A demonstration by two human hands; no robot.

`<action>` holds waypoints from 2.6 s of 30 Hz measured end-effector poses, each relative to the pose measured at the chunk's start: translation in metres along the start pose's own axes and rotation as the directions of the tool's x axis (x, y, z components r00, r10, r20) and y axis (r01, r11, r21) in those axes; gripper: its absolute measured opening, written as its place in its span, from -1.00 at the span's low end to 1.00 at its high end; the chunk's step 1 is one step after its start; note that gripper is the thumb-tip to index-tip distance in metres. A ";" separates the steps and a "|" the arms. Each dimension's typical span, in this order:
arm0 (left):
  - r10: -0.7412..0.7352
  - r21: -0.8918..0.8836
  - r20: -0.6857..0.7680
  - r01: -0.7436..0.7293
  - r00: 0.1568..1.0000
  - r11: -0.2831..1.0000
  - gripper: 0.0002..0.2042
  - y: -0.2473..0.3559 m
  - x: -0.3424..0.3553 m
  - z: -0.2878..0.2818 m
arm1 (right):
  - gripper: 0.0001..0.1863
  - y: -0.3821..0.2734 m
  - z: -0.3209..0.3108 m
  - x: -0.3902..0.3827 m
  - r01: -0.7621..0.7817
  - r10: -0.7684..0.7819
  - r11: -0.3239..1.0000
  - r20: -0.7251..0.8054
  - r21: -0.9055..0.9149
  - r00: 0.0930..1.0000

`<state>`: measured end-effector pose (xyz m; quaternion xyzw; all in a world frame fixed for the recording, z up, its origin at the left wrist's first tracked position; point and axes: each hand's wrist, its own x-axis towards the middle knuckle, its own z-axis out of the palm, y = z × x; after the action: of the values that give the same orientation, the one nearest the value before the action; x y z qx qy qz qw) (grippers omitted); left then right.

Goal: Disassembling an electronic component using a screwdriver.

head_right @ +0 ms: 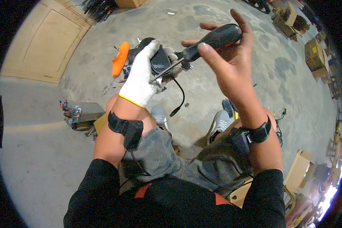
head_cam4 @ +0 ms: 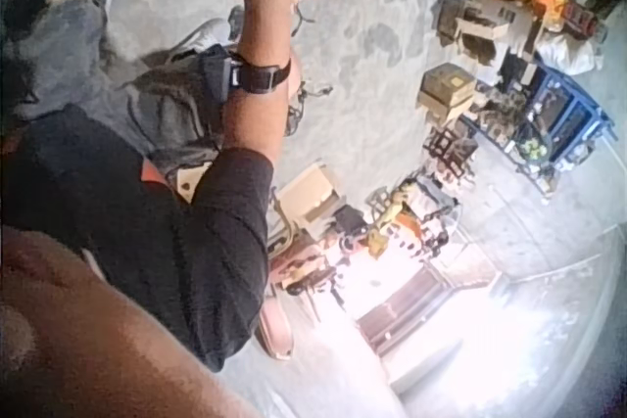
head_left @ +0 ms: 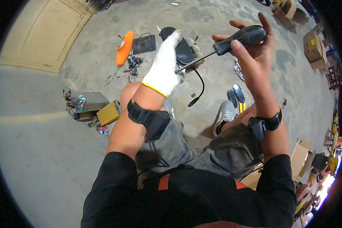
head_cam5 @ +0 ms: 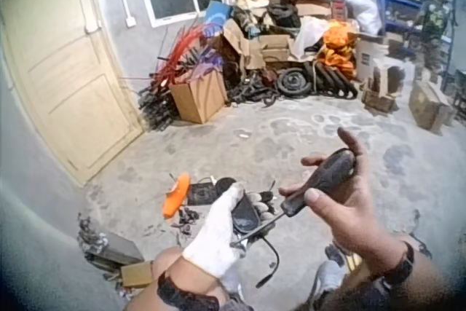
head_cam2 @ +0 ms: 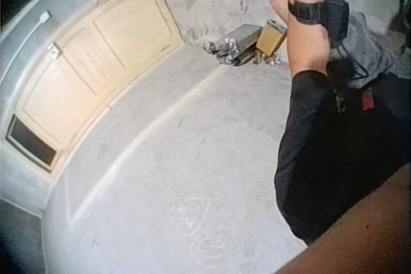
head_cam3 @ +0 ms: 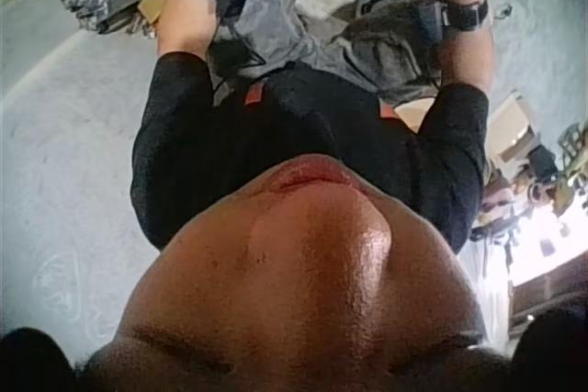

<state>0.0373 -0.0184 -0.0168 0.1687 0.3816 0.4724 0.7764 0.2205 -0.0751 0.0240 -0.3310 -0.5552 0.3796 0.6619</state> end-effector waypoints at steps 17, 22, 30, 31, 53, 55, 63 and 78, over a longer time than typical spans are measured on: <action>0.005 0.069 0.070 -0.009 0.998 0.998 -0.64 0.000 0.006 -0.007 | -0.35 0.007 -0.024 0.013 0.148 -0.214 0.923 -0.153 -0.354 0.965; -0.025 0.059 0.066 0.021 0.997 0.998 -0.70 0.001 0.004 -0.007 | -0.35 0.008 -0.026 0.013 0.151 -0.231 0.888 -0.137 -0.435 0.963; -0.012 0.096 -0.005 0.013 1.000 0.995 -0.72 -0.001 -0.001 -0.003 | -0.33 0.001 -0.021 0.010 0.233 -0.272 0.850 -0.015 -0.472 0.962; -0.024 0.105 -0.020 0.026 1.000 0.994 -0.71 -0.002 0.004 -0.008 | -0.34 0.002 -0.021 0.011 0.242 -0.261 0.882 0.007 -0.405 0.965; 0.000 0.245 0.075 -0.019 0.997 0.969 -0.60 -0.003 0.010 -0.017 | -0.47 0.012 -0.051 0.014 0.130 -0.195 0.875 -0.094 -0.465 0.976; -0.029 0.235 0.039 0.019 0.999 0.972 -0.65 -0.002 0.004 -0.015 | -0.46 0.005 -0.049 0.013 0.085 -0.143 0.854 -0.076 -0.514 0.987; -0.081 0.255 0.049 0.065 0.996 0.965 -0.68 0.000 -0.003 -0.007 | -0.45 0.003 -0.029 0.013 0.185 -0.184 0.953 0.028 -0.242 0.983; -0.070 0.244 0.038 0.059 0.997 0.968 -0.68 -0.003 -0.001 -0.009 | -0.47 0.006 -0.043 0.014 0.036 -0.092 0.922 -0.128 -0.385 0.987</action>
<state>0.0320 -0.0211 -0.0241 0.2606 0.4237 0.3926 0.7735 0.2635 -0.0603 0.0183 -0.4613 -0.5797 0.2176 0.6354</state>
